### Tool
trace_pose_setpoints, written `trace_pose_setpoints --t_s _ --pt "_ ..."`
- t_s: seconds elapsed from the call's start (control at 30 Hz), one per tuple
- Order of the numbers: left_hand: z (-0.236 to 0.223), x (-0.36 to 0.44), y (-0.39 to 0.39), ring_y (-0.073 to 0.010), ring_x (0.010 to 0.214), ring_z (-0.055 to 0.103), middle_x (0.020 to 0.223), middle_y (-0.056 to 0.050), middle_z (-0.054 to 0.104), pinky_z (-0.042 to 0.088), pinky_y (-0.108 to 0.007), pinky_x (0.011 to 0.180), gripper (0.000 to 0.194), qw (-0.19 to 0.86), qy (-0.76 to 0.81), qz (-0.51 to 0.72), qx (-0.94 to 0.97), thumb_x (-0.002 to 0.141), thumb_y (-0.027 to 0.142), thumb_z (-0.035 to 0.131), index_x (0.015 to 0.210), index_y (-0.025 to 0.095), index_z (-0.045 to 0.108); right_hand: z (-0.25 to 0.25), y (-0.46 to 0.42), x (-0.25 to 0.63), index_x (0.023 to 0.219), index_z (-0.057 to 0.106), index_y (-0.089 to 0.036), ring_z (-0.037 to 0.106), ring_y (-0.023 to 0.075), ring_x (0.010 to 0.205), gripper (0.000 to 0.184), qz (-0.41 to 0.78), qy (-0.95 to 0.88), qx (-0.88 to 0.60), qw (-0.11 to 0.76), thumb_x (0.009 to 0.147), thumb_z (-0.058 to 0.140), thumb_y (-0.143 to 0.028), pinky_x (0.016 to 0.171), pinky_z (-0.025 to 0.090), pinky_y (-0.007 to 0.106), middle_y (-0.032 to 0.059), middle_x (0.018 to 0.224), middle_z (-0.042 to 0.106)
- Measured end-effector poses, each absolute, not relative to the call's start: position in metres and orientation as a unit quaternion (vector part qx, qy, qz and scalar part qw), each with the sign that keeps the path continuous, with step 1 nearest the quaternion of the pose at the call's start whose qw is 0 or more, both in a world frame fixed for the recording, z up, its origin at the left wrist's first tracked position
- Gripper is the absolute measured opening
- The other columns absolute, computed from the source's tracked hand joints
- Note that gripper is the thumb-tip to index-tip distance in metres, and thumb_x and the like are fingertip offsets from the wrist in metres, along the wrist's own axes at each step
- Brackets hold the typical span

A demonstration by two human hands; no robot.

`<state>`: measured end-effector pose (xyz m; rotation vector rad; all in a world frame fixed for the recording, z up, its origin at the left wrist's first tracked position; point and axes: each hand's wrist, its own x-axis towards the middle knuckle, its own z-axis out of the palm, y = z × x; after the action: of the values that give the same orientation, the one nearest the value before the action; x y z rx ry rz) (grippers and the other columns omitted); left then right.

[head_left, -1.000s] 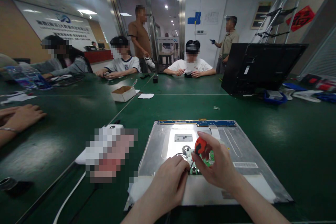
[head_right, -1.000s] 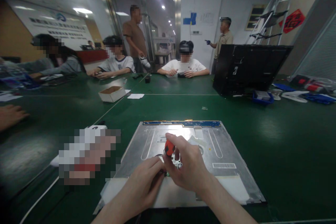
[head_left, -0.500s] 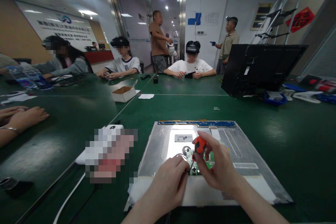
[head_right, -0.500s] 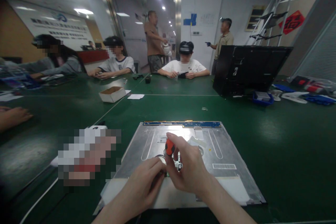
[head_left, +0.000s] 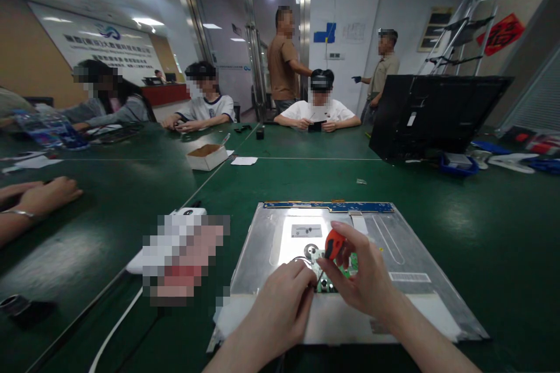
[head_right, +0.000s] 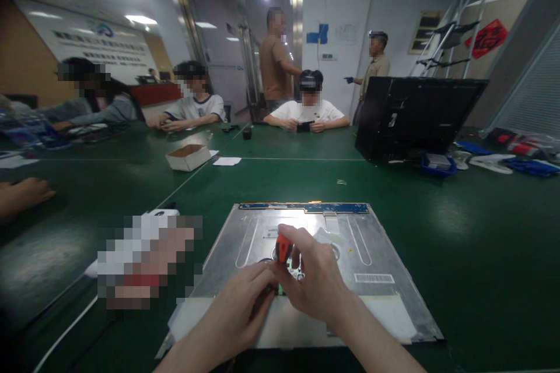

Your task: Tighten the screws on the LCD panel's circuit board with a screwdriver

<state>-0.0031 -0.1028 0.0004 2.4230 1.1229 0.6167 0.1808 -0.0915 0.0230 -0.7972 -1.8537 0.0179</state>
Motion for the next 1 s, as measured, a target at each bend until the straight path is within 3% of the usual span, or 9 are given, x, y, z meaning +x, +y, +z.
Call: trace_pose_setpoints --t_s 0.4,0.67,1.0 --pt "0.0009 -0.0031 -0.1025 -0.0240 0.088 0.059 0.098 -0.009 0.064 0.046 -0.034 0.074 0.020 0.200 0.407 0.209 0.866 0.087 0.006 0.044 0.094 0.019 0.057 0.0245 -0.0929 0.1804 0.139 0.035 -0.020 0.055 0.0109 0.050 0.048 0.017 -0.774 -0.335 0.537 0.093 0.050 -0.017 0.042 0.044 0.024 0.0026 0.088 0.065" --pt "-0.0005 -0.0041 -0.1029 -0.0235 0.090 0.060 0.098 -0.008 0.064 0.048 -0.033 0.078 0.020 0.200 0.401 0.215 0.868 0.087 0.006 0.045 0.096 0.020 0.058 0.0229 -0.0903 0.1799 0.133 0.038 -0.023 0.051 0.0102 0.048 0.040 -0.003 -0.770 -0.335 0.543 0.096 0.054 -0.024 0.043 0.042 0.024 -0.0039 0.076 0.059" --pt "-0.0005 -0.0031 -0.1028 -0.0246 0.089 0.058 0.098 -0.009 0.063 0.046 -0.034 0.074 0.020 0.206 0.401 0.214 0.867 0.087 0.006 0.044 0.094 0.019 0.057 0.0260 -0.0944 0.1824 0.142 0.034 -0.019 0.057 0.0132 0.055 0.052 0.022 -0.787 -0.327 0.523 0.092 0.047 -0.015 0.047 0.047 0.028 0.0022 0.085 0.066"
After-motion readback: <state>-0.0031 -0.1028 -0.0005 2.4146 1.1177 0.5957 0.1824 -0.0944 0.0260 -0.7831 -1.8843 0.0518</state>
